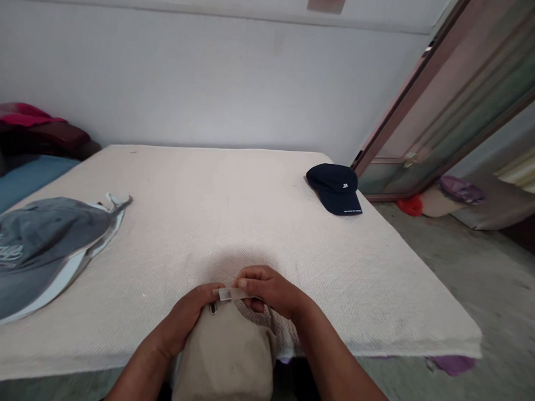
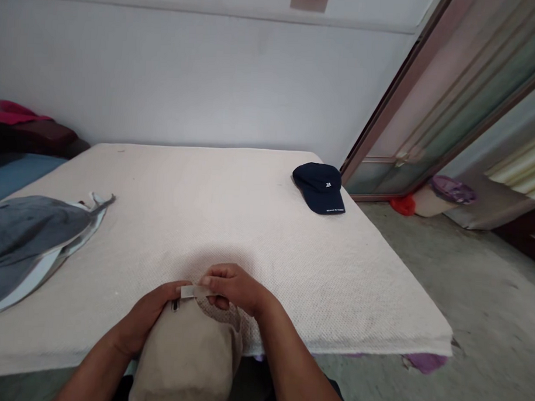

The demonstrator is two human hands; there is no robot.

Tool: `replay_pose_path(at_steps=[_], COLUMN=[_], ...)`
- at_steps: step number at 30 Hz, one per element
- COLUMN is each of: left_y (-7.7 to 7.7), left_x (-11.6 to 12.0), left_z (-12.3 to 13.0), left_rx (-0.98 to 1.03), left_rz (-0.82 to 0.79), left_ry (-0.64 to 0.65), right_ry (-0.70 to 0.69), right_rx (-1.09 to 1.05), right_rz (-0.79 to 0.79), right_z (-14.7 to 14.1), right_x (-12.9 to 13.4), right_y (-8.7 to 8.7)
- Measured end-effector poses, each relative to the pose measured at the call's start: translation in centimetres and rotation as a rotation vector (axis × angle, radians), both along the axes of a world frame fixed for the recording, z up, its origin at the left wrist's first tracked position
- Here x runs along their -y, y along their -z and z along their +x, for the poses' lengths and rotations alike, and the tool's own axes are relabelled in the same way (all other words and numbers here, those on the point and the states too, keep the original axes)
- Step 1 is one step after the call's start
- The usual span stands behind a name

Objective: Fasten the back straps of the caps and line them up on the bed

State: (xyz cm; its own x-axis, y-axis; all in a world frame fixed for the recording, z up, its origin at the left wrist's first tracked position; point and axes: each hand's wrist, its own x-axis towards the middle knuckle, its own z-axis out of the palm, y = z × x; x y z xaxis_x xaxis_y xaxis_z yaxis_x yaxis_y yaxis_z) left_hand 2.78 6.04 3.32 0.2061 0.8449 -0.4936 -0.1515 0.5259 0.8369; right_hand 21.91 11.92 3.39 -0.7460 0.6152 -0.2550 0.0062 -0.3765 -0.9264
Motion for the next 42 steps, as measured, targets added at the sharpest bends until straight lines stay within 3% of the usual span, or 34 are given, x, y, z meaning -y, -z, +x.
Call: replay_pose_path(at_steps=[10,23,33,37,42], left_y=[0.4,-0.4,0.4,0.7,0.7], left_x=[0.1,-0.1,-0.2,-0.1,0.0], left_z=[-0.3,0.7,-0.7,-0.8,-0.1], left_rx=[-0.014,0.119,0.107,0.197,0.171], left_rz=[-0.006,-0.013,-0.032,-0.048,-0.068], left_ry=[-0.046,0.11,-0.096,-0.051,0.058], right_ry=[0.066,0.05,0.0,-0.02,0.037], right_rx=[-0.028,-0.075,-0.005,0.053,0.025], right_rz=[-0.065,-0.049,-0.068,-0.097,-0.095], right_z=[-0.1,-0.9,0.6,0.8,0.0], right_x=[0.0,0.6,0.5,0.4,0.4], right_y=[0.4,0.8,0.6,0.8,0.6])
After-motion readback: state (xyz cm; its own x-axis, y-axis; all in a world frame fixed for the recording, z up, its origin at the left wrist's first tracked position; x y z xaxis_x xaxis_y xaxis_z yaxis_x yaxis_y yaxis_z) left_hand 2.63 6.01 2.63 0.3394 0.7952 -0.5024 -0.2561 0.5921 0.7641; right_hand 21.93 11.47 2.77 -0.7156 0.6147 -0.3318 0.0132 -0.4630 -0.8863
